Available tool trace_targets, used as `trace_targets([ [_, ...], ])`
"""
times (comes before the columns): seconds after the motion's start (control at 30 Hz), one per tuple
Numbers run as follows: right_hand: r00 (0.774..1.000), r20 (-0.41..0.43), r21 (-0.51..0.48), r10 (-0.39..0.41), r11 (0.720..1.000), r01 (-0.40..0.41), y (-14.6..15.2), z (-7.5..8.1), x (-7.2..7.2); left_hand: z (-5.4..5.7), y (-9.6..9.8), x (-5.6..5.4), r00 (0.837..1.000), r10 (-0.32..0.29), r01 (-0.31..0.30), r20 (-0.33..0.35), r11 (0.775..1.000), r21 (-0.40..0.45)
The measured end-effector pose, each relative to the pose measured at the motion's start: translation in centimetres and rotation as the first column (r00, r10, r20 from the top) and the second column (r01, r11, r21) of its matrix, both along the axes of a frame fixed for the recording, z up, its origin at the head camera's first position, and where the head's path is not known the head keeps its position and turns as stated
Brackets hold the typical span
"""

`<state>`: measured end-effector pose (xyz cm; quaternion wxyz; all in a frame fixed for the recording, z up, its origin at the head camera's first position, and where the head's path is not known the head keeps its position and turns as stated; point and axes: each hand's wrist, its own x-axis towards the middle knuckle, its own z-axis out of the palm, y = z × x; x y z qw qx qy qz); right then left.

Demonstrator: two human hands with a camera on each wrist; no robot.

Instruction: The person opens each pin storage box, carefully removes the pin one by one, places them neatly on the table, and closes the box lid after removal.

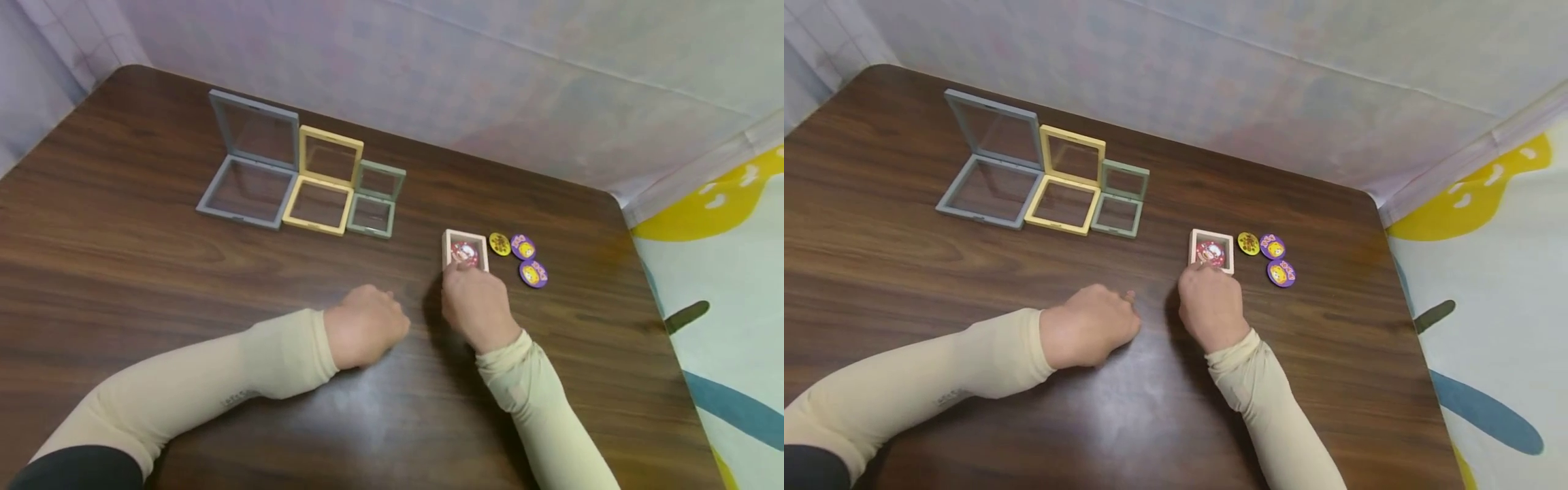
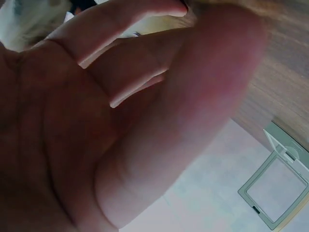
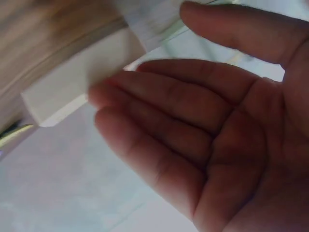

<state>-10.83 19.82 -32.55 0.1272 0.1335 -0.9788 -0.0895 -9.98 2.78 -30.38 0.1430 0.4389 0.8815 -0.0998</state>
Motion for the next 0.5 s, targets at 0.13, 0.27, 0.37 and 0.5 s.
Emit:
trace_targets([
  [0.13, 0.999, -0.020, 0.028, 0.050, 0.998, -0.049, -0.4, 0.2, 1.6, 0.0, -0.1, 0.0, 1.000, 0.000, 0.000, 0.005, 1.000, -0.005],
  [0.27, 0.998, 0.059, -0.009, 0.006, 1.000, -0.005, -0.4, 1.0, 1.4, -0.1, -0.2, 0.0, 1.000, 0.002, -0.002, -0.001, 1.000, 0.004],
  [0.37, 0.998, 0.040, -0.107, -0.044, 0.993, 0.048, 0.0, 1.5, 1.0, -0.2, -0.1, 0.1, 1.000, -0.003, 0.003, 0.004, 1.000, 0.008],
  [0.5, 0.990, -0.075, -0.242, -0.123, 0.965, 0.101, 0.8, 1.7, 0.2, -0.2, -0.1, -0.1, 1.000, -0.021, 0.021, -0.009, 1.000, -0.005],
])
